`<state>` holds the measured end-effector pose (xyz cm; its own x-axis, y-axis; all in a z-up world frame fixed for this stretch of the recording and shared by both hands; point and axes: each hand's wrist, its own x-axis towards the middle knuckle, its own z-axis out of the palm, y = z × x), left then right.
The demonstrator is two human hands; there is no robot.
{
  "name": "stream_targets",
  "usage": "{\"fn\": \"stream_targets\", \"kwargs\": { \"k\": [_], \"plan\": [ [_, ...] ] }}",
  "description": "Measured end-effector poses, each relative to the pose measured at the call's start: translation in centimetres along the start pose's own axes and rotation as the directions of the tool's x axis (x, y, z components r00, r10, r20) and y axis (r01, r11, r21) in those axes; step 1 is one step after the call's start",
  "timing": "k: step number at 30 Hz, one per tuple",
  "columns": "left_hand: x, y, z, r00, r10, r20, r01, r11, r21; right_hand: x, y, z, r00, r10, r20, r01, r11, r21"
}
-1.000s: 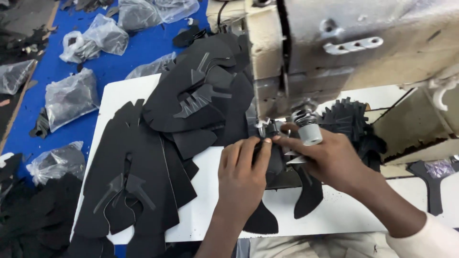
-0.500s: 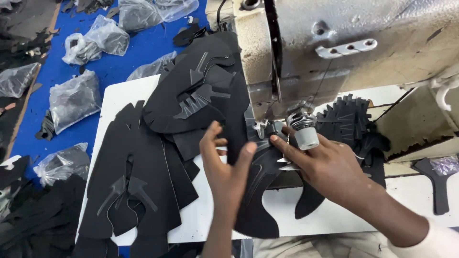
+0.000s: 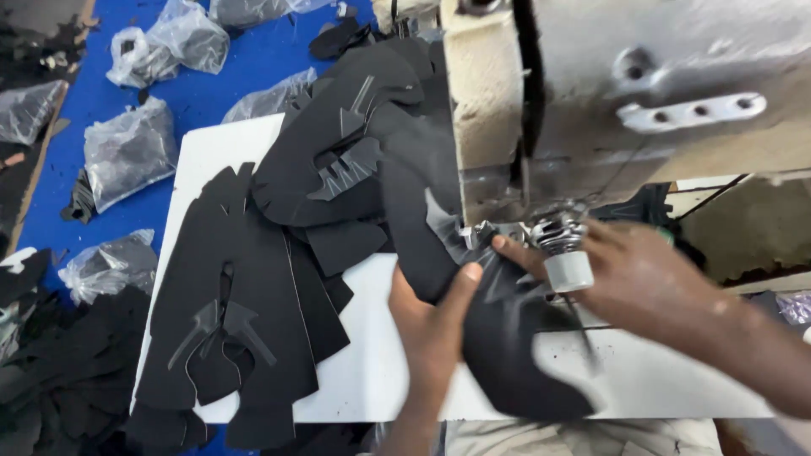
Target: The person uses a sewing machine to stitch black shoe sole parts. They guide the material under the needle, sew along the edges, and then remove the finished pieces to place them on a pile.
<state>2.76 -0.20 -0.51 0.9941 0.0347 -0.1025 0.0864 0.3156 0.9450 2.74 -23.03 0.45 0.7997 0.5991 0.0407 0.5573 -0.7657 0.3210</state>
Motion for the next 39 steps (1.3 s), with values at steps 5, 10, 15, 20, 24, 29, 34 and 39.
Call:
{"fn": "stream_targets", "kwargs": {
  "k": [5,10,15,20,24,29,34,39],
  "plan": [
    [-1.9,-5.9,3.3,0.93,0.232,-0.285,-0.268,0.959,-0.095,2.1,1.9,-3.0,0.983,-0.048,0.178,0.04,0.998,0.048],
    [-2.4,-6.7,4.8,0.912,0.221,-0.345,-0.322,0.908,-0.269,0.6,2.5,-1.7,0.86,-0.161,0.484,0.305,0.923,-0.234],
    [-3.4,-6.1,5.5,0.906,0.193,-0.378,-0.333,0.876,-0.35,1.5,1.0,-6.4,0.99,-0.107,0.096,0.106,0.994,0.015],
    [-3.4,-5.9,4.8,0.899,0.181,-0.398,-0.326,0.884,-0.335,1.0,0.8,-5.0,0.989,-0.145,-0.022,0.145,0.989,0.029],
    [-3.6,-5.2,4.4,0.896,0.198,-0.398,-0.308,0.922,-0.236,1.5,0.1,-5.8,0.982,-0.152,-0.111,0.16,0.985,0.066],
    [-3.8,-5.5,4.6,0.889,0.228,-0.397,-0.333,0.917,-0.219,1.4,0.0,-6.2,0.973,-0.147,-0.176,0.179,0.967,0.181],
    [-4.0,-5.7,5.2,0.888,0.181,-0.422,-0.326,0.896,-0.302,0.9,-0.1,-6.6,0.973,-0.146,-0.18,0.164,0.983,0.087],
    [-3.6,-6.2,3.4,0.898,0.212,-0.385,-0.262,0.961,-0.083,1.5,-0.5,-6.1,0.975,-0.163,-0.148,0.178,0.98,0.091]
  ]
}}
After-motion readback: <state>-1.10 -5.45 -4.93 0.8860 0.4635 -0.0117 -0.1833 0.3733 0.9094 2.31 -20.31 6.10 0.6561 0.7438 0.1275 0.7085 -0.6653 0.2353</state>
